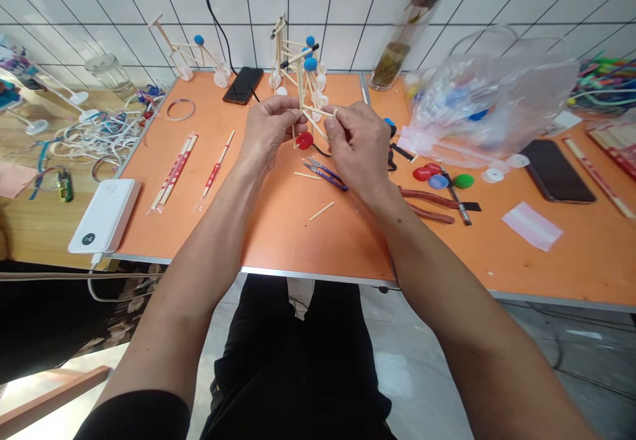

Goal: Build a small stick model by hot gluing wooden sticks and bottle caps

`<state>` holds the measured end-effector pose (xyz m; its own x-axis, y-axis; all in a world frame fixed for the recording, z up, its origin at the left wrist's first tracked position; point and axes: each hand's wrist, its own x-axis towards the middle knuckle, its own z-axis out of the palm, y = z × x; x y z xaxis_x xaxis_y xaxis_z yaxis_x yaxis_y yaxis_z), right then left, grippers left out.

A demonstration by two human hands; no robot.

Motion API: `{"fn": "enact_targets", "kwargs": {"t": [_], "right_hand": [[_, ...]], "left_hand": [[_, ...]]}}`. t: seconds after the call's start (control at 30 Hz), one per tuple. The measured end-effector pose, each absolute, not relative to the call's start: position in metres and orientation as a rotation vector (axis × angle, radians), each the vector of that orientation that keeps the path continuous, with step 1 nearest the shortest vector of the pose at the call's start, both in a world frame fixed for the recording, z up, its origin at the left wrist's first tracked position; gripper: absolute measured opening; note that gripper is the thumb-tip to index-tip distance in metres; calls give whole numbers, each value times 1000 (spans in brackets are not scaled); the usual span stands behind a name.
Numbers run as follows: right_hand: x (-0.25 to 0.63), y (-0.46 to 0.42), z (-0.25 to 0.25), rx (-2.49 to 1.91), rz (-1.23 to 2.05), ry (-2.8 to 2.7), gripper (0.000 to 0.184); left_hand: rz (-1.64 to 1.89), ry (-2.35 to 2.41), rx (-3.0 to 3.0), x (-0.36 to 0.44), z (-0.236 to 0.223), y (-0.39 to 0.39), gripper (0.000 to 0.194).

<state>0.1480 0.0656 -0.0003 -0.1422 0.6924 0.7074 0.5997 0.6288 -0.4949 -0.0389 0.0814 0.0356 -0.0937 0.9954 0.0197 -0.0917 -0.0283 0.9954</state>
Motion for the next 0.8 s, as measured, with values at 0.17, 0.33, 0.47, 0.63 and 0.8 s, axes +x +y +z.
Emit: {"fn": "enact_targets", "kwargs": {"t": [0.17,0.33,0.47,0.63,0.8], "right_hand": [[149,66,-2,-1004,119,-1839,54],[148,63,-1,-992,130,-1863,48],[146,61,-2,-944,126,-1873,60],[143,56,2,-952,129,-1880,66],[141,52,3,-947,247,-1850,63]], "left_hand": [[1355,1181,1137,-42,35,82,10],[1371,1200,1143,-43,39,79,14],[1347,1234,1146,-45,43,79,14],[1334,1201,1117,-48,43,80,15],[1331,1205,1138,-51,41,82,11]]}}
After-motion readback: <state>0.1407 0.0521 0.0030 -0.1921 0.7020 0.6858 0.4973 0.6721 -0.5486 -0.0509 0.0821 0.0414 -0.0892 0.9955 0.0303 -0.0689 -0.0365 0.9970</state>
